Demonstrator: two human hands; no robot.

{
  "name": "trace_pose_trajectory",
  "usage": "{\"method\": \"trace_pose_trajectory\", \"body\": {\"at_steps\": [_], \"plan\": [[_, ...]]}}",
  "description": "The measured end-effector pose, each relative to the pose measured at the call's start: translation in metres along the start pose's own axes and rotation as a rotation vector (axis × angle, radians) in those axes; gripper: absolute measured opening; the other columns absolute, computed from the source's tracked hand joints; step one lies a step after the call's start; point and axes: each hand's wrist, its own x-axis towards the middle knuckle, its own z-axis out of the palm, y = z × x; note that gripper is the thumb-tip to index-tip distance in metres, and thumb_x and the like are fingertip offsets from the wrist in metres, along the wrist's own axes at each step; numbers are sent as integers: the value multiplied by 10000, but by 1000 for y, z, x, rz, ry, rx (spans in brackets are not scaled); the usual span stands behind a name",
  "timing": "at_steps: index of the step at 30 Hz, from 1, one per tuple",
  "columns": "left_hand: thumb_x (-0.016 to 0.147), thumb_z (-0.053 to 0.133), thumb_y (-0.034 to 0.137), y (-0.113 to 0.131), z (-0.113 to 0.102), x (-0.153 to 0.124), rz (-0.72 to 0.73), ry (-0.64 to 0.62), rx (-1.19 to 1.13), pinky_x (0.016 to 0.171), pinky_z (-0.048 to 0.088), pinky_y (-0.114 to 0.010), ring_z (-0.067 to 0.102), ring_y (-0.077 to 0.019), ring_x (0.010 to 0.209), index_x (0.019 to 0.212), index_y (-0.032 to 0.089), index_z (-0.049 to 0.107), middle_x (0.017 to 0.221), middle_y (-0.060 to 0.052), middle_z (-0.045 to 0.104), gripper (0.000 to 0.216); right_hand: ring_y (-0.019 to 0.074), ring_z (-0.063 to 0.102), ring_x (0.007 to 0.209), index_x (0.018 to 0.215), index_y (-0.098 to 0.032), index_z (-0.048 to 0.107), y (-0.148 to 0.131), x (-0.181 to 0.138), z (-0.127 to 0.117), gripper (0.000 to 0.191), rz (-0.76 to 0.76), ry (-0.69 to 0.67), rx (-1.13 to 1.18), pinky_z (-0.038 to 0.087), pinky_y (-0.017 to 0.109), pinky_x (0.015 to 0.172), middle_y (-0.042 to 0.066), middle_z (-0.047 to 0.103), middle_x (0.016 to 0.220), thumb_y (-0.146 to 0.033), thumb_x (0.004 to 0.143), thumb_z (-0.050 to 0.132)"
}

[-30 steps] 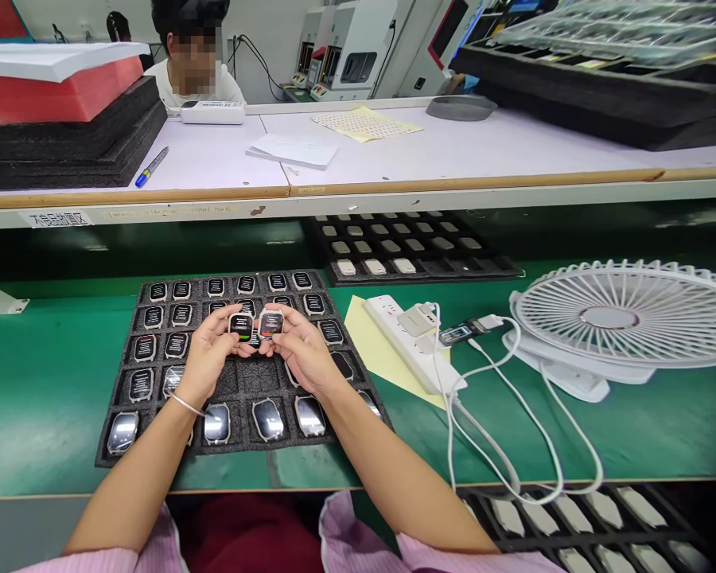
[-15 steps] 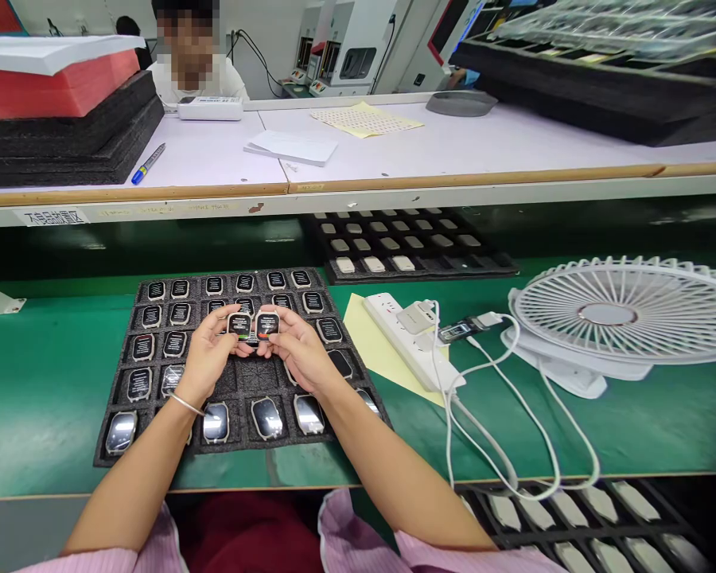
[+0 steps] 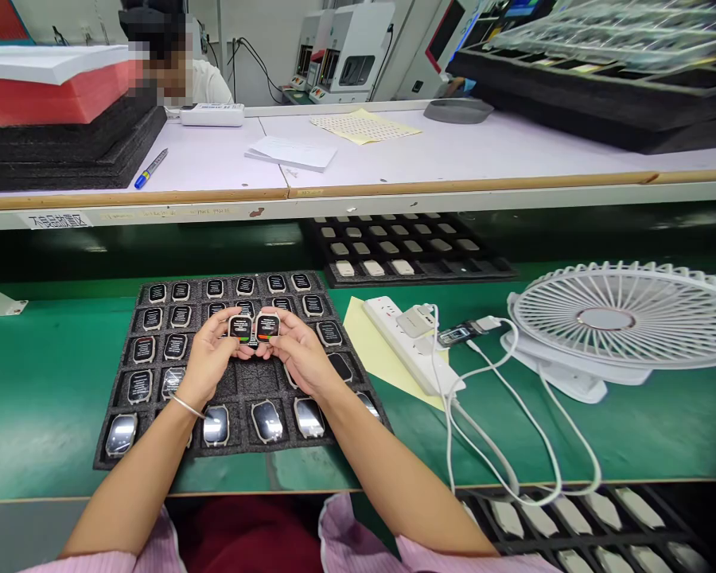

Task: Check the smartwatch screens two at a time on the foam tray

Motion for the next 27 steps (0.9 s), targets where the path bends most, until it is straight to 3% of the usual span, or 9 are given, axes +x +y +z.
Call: {"method": "trace_pose_trajectory", "body": {"at_steps": [27], "plan": [[685,695,172,-3,-2,1,83,-40,-5,676,563,-268,680,-106,625,1192,183,570,976,-26,679,522,130,646,617,1135,-233,623,-2,-2,2,473,-77,-54,-12,494,289,623,-17,704,823,-139,674,668]]}}
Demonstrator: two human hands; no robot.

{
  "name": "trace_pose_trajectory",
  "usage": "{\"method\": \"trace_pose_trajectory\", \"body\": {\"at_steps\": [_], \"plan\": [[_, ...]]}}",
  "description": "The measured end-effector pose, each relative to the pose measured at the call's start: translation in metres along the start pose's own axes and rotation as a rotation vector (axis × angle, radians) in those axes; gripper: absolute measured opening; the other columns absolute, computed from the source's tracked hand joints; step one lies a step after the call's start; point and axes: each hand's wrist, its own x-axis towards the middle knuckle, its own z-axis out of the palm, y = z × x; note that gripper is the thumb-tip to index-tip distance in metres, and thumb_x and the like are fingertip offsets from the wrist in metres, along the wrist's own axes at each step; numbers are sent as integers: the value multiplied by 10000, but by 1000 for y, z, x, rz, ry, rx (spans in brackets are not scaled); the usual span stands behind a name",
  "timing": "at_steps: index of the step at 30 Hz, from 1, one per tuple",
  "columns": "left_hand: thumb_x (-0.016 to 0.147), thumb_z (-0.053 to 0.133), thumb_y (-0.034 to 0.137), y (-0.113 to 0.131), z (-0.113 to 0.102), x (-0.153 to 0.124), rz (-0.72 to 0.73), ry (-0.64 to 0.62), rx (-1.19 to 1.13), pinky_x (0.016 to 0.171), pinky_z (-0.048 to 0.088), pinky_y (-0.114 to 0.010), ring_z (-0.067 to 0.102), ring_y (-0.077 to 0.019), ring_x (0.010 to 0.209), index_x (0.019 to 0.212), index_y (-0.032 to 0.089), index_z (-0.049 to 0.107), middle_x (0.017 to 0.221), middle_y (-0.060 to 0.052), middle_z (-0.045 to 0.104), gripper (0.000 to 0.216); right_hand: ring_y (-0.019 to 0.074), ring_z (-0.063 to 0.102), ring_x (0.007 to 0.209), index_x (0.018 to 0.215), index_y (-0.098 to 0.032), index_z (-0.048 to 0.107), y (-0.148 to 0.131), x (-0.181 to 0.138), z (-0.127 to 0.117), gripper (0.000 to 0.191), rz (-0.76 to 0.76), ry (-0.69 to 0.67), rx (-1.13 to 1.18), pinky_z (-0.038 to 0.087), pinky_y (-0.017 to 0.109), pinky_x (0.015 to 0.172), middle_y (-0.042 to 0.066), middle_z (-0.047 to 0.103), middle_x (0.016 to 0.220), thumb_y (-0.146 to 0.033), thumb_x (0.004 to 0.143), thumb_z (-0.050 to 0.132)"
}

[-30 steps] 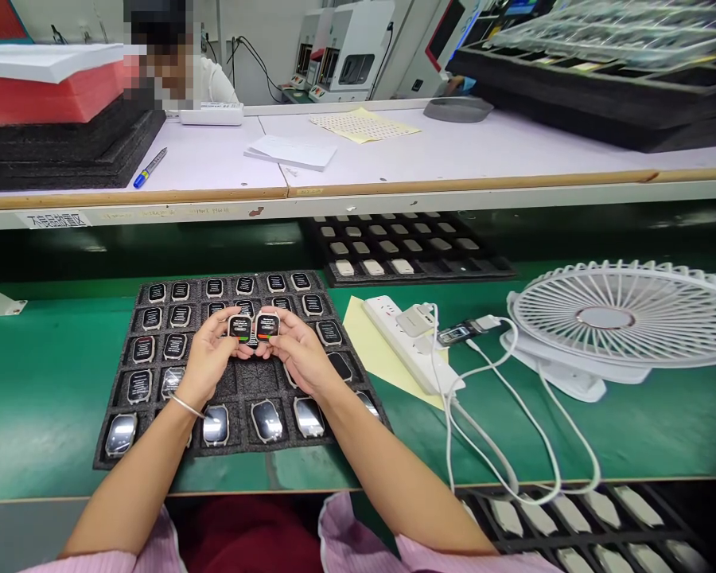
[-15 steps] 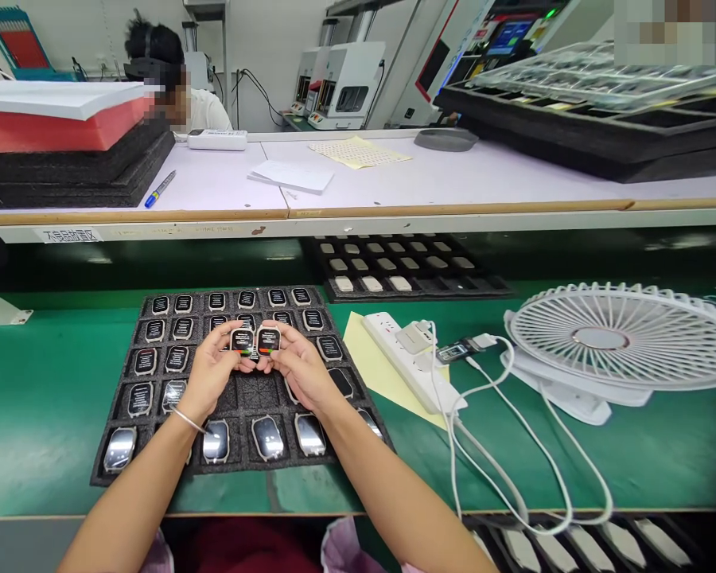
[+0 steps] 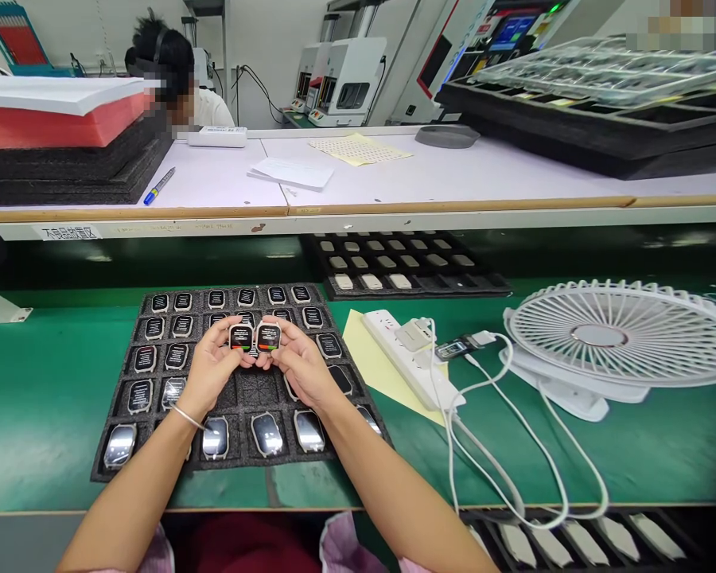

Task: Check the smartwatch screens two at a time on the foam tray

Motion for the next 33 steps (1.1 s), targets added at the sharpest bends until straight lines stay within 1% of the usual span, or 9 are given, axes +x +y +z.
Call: {"method": "trace_pose_trajectory", "body": {"at_steps": [10,18,24,28,33], "plan": [[662,699,128,-3,0,1,24,-14,3,661,566,-254,674,-103,627,1175,192,569,976,-21,684,532,127,647,621,1158,-236,604,3,1,-3,498,-3,-26,-10,509,294,626,-13,703,864,-128,674,644],[690,744,171,-3,0,3,35,-3,24,652,571,-248,667,-97,622,1167,187,572,954,-15,672,507,129,651,639,1182,-234,586,3,1,-2,475,3,-24,-21,510,296,634,-8,694,878,-166,723,689],[710,681,177,1,0,-1,-11,-9,-11,674,595,-271,704,-120,651,1200,181,582,1002,-29,685,500,124,631,629,1161,-238,596,3,2,-4,497,-11,-13,-33,483,288,619,-15,680,862,-132,681,664],[730,661,208,2,1,-2,-41,-12,-19,658,603,-279,723,-141,644,1203,176,592,945,-18,691,479,116,604,604,1129,-236,601,4,2,-4,431,-21,7,-59,451,274,583,-21,653,832,-189,713,703],[747,689,243,1,2,-2,-44,-5,0,598,596,-268,708,-132,582,1175,170,615,922,-25,704,441,87,550,557,1078,-234,600,6,3,-5,366,-17,42,-99,406,252,537,-37,616,807,-292,749,751]]}}
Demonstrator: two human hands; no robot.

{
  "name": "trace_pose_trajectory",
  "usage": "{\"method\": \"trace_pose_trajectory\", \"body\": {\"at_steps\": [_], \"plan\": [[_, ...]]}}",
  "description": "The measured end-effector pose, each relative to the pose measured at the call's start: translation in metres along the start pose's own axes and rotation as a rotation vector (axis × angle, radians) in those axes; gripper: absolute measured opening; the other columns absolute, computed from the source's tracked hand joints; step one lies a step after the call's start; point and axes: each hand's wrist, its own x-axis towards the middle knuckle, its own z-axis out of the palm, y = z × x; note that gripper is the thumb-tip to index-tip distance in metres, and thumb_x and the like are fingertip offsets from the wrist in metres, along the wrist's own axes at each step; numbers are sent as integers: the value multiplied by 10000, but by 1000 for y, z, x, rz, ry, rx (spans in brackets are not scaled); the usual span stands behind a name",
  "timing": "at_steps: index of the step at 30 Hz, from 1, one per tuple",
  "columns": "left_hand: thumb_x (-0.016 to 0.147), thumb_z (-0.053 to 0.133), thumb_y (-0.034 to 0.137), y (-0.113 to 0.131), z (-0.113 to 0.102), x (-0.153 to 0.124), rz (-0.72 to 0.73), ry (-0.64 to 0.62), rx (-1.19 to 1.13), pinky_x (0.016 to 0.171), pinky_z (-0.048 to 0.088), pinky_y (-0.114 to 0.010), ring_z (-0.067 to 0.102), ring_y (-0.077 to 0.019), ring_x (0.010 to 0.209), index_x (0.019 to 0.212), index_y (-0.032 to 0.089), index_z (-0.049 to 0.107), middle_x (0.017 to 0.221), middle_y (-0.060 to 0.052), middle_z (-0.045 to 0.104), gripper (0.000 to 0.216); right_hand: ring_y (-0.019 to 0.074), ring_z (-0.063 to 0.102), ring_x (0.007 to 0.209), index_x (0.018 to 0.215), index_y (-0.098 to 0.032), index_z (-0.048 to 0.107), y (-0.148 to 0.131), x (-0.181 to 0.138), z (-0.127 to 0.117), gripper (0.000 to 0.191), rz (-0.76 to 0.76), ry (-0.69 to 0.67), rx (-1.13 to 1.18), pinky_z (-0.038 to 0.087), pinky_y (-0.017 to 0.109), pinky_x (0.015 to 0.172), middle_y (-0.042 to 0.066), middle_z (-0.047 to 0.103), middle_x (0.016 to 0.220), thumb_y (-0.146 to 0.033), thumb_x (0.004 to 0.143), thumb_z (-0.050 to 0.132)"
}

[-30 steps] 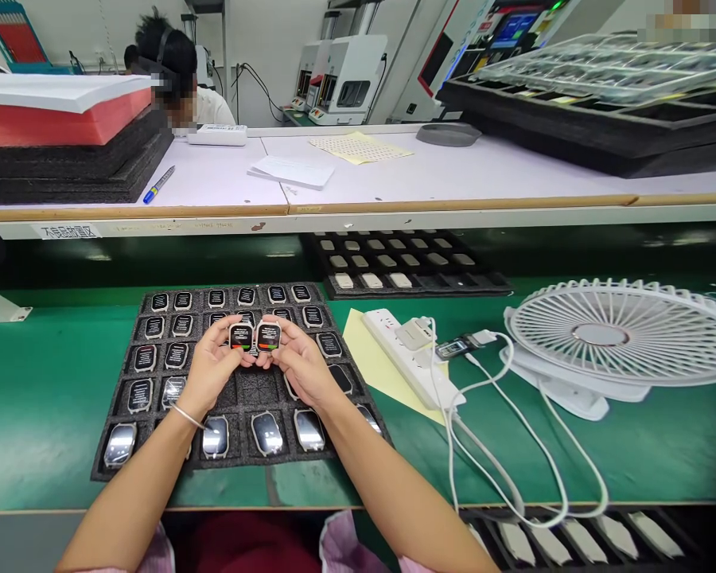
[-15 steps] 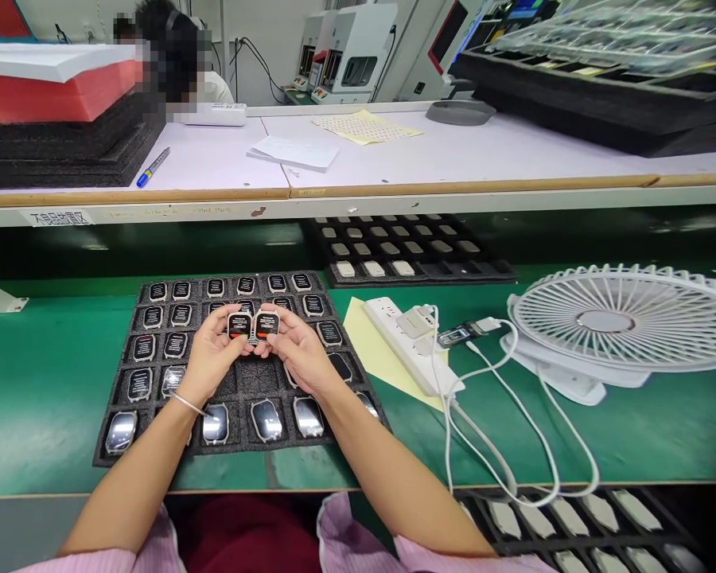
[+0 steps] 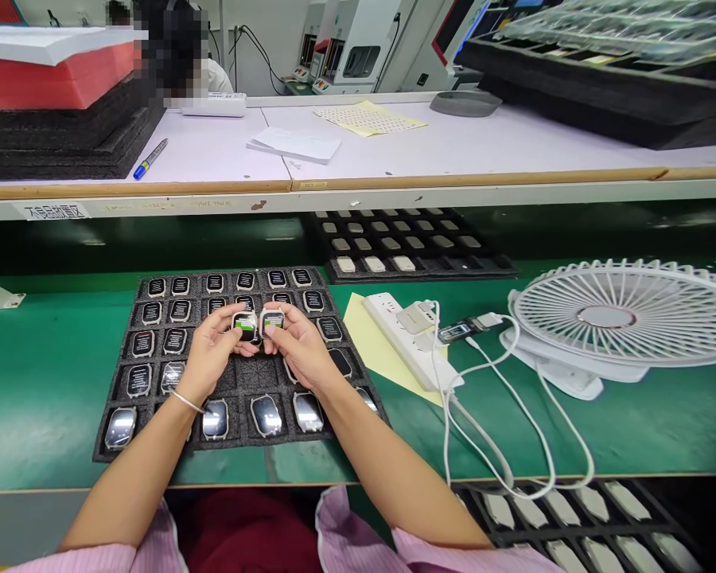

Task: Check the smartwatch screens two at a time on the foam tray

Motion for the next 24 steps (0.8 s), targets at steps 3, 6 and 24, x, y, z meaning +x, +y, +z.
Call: {"method": "trace_pose_trajectory", "body": {"at_steps": [3,6,24], "plan": [[743,688,240,0,0,0,-5,-5,-1,589,593,-263,711,-136,578,1159,169,625,889,-17,703,427,91,538,553,1067,-237,597,0,0,0,370,3,11,-15,403,258,529,-41,604,794,-322,746,760],[734,683,231,1,0,0,-9,-7,-13,597,597,-269,718,-148,589,1158,175,624,847,-1,692,432,91,542,565,1072,-243,589,-1,-1,1,388,9,7,-23,406,258,540,-39,605,813,-281,726,759],[689,693,244,-2,-3,3,1,11,-70,574,581,-263,707,-144,564,1135,166,626,796,18,674,457,103,574,569,1081,-229,596,3,3,1,437,-2,-24,51,427,259,567,-41,636,794,-196,664,721]]}}
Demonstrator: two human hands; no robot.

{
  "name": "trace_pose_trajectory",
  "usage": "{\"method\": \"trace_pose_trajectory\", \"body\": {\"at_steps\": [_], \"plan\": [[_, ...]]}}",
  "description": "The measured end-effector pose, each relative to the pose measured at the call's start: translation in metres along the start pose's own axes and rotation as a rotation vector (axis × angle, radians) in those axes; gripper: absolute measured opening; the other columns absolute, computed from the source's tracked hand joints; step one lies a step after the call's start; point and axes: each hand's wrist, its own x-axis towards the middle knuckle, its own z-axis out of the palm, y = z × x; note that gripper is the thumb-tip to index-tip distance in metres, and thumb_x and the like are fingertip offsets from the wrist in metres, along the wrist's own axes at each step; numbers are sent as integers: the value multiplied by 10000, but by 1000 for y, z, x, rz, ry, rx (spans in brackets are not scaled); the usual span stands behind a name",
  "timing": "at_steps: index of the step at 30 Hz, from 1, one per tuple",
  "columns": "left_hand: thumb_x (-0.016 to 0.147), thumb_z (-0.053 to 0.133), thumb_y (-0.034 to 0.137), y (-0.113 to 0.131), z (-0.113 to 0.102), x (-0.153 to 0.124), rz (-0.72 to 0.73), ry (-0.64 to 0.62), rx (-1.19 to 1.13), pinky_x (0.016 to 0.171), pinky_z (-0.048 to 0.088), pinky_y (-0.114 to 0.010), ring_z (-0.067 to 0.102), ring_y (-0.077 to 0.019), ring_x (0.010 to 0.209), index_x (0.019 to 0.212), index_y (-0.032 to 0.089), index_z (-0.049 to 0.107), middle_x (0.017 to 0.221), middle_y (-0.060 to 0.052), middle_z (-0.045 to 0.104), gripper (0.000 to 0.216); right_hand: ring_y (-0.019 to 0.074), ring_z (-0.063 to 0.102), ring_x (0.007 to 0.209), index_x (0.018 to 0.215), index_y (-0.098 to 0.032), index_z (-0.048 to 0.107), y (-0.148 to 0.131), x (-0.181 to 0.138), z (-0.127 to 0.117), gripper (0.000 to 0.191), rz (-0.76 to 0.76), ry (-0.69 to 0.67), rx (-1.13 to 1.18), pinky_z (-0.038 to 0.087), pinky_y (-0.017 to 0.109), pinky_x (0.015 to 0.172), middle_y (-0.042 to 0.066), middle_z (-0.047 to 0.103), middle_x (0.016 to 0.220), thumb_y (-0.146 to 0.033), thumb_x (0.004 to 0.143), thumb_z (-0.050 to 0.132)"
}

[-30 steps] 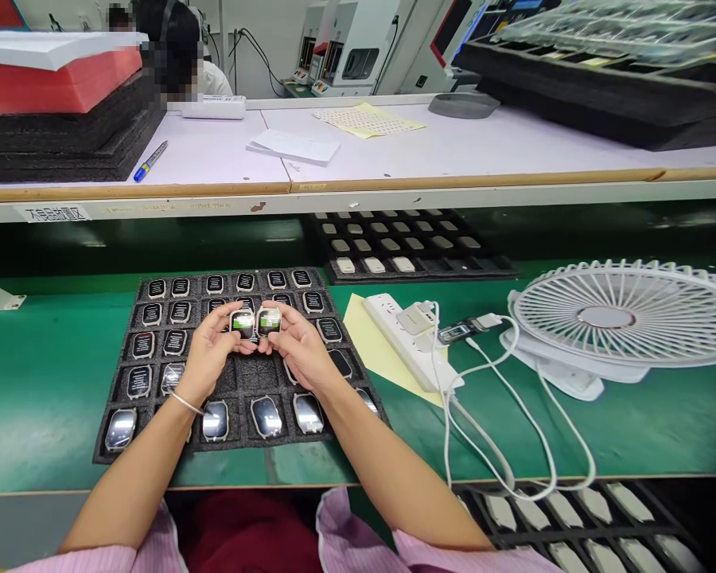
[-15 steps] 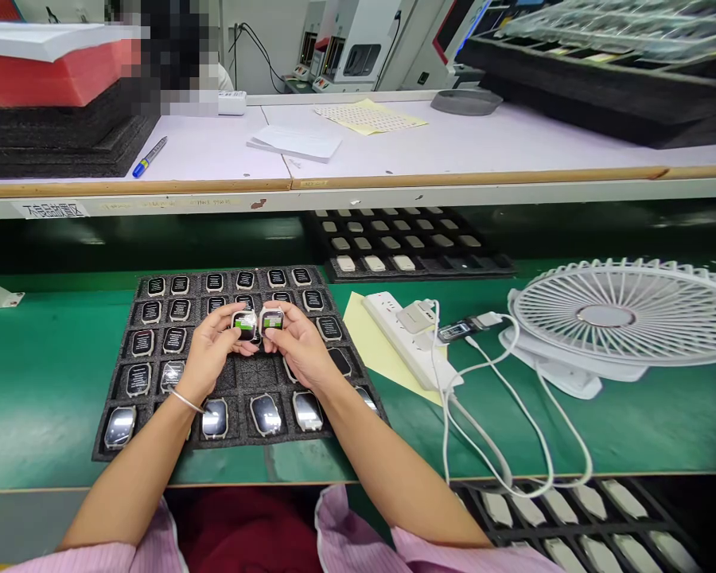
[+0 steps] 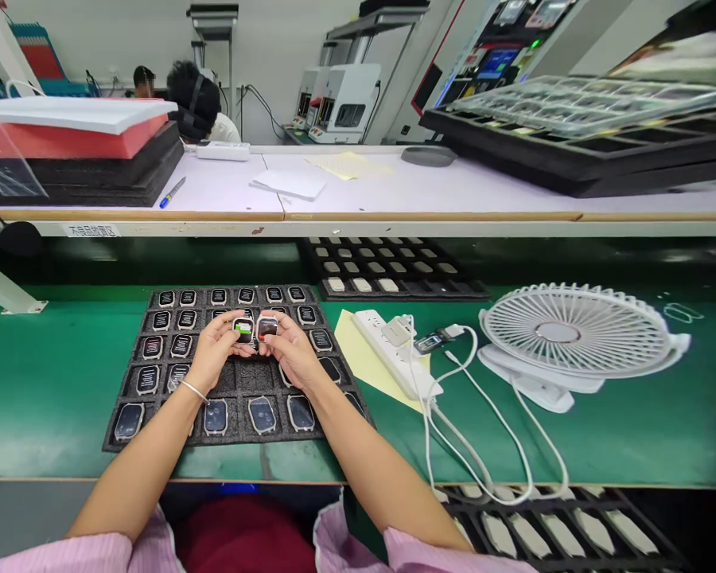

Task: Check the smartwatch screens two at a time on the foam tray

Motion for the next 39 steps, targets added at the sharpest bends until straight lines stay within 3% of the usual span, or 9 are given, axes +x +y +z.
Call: {"method": "trace_pose_trajectory", "body": {"at_steps": [6,14,20,25,32,39], "plan": [[689,677,267,9,-1,-3,0,-3,-57,563,564,-266,699,-157,548,1131,142,619,717,14,664,463,110,595,560,1090,-222,604,-7,0,2,462,10,-39,70,443,262,565,-19,699,832,-226,653,754],[699,656,270,46,0,-15,75,-33,-48,590,564,-293,704,-171,561,1133,145,632,787,-22,706,453,142,651,569,1192,-198,596,-36,-4,11,433,4,-132,67,464,281,557,49,740,889,-397,814,672],[703,660,243,74,8,-18,140,-70,-63,618,578,-300,713,-166,600,1143,162,658,879,-36,722,448,147,647,565,1120,-209,625,-66,2,25,386,-62,-195,46,483,295,547,56,750,909,-441,818,687],[703,644,205,108,17,-11,239,-120,-46,630,587,-295,725,-167,627,1166,168,653,927,-50,726,465,143,642,577,1090,-225,611,-103,13,41,341,-152,-250,-4,480,289,540,43,741,908,-415,817,686],[687,628,127,179,41,8,519,-230,50,700,602,-279,719,-125,678,1250,209,610,929,-7,690,570,131,624,583,1075,-246,568,-179,35,76,264,-371,-338,-60,500,291,582,-5,689,832,-393,858,601],[695,641,80,219,58,12,732,-240,87,721,603,-280,688,-111,680,1251,215,606,935,-12,687,573,122,612,637,1145,-237,562,-226,39,94,414,-568,-405,-200,507,311,648,5,652,901,-204,738,632]]}}
